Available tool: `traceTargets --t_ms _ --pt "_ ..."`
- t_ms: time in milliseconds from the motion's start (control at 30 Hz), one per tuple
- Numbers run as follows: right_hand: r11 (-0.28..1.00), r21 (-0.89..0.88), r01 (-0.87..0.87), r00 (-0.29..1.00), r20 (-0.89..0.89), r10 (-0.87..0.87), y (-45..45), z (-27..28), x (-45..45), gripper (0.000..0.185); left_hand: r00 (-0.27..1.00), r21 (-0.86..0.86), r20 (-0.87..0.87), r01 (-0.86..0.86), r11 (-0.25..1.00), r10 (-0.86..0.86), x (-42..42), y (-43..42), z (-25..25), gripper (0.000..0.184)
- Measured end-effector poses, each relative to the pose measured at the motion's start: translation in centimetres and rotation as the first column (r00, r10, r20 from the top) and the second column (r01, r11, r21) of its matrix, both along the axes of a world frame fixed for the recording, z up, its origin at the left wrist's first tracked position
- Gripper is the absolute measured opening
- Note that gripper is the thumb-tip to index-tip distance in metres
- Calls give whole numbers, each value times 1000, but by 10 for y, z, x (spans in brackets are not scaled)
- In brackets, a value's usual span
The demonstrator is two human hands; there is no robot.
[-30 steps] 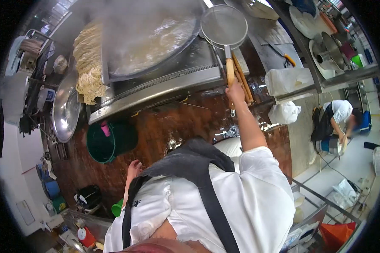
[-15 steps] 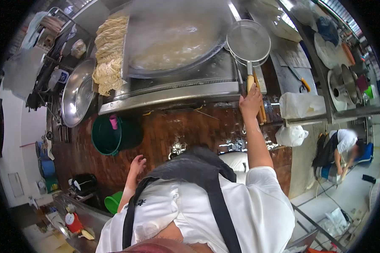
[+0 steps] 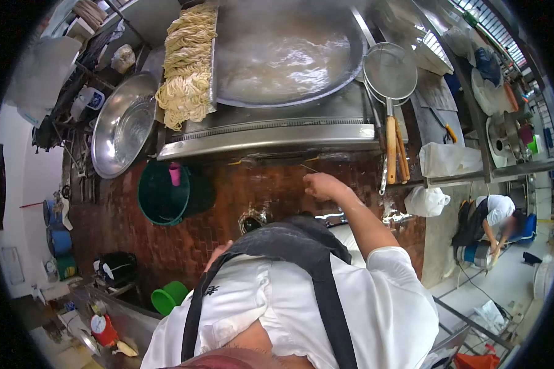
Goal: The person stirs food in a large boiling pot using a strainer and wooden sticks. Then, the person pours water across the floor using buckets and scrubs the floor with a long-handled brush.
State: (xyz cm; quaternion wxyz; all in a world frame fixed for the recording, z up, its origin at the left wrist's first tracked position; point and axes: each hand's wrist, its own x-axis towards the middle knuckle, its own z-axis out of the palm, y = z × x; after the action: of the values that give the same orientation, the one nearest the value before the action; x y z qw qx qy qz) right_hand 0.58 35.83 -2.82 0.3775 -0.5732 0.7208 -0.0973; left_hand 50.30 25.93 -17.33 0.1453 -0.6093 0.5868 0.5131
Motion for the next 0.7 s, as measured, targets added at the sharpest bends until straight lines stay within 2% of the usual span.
traceTargets --t_ms 67,167,200,233,267,300,400,467,533,633,667,700 --pt "1000 29 -9 1000 21 8 -10 -24 31 45 989 286 -37 -130 949 146 22 12 -15 50" --pt "988 148 -52 997 -56 61 -22 -44 74 46 984 176 -130 141 974 -119 68 -15 -59 39" --pt "977 203 -69 991 -94 90 -24 -45 87 47 962 57 -173 226 973 -213 75 -30 -60 36" --pt "983 181 -25 995 -92 42 -25 -44 100 38 930 -62 -202 300 952 -307 79 -44 -57 32" --pt "979 205 -20 996 -80 37 -28 -43 109 38 890 -186 -221 363 913 -399 82 -57 -54 29" --pt "974 227 -15 997 -67 31 -32 -38 117 39 922 -235 -197 285 929 -333 76 -59 -48 23" --pt "974 224 35 999 -4 -35 -30 -53 136 45 968 -295 -196 92 951 -154 48 -72 -1 22" --pt "961 258 97 993 35 -110 -38 -29 145 47 952 -368 -150 197 909 -267 40 -77 7 25" --pt "963 259 74 996 26 -84 -40 -34 143 46 924 -383 -100 306 872 -368 40 -85 -4 30" --pt "969 240 52 998 23 -59 -40 -49 136 45 910 -329 -80 361 873 -406 38 -105 0 43" --pt "973 225 44 998 25 -51 -42 -55 131 44 925 -305 -73 336 891 -373 36 -110 5 46" --pt "978 207 32 999 10 -35 -47 -51 126 43 939 -283 -63 309 908 -339 27 -117 29 49"
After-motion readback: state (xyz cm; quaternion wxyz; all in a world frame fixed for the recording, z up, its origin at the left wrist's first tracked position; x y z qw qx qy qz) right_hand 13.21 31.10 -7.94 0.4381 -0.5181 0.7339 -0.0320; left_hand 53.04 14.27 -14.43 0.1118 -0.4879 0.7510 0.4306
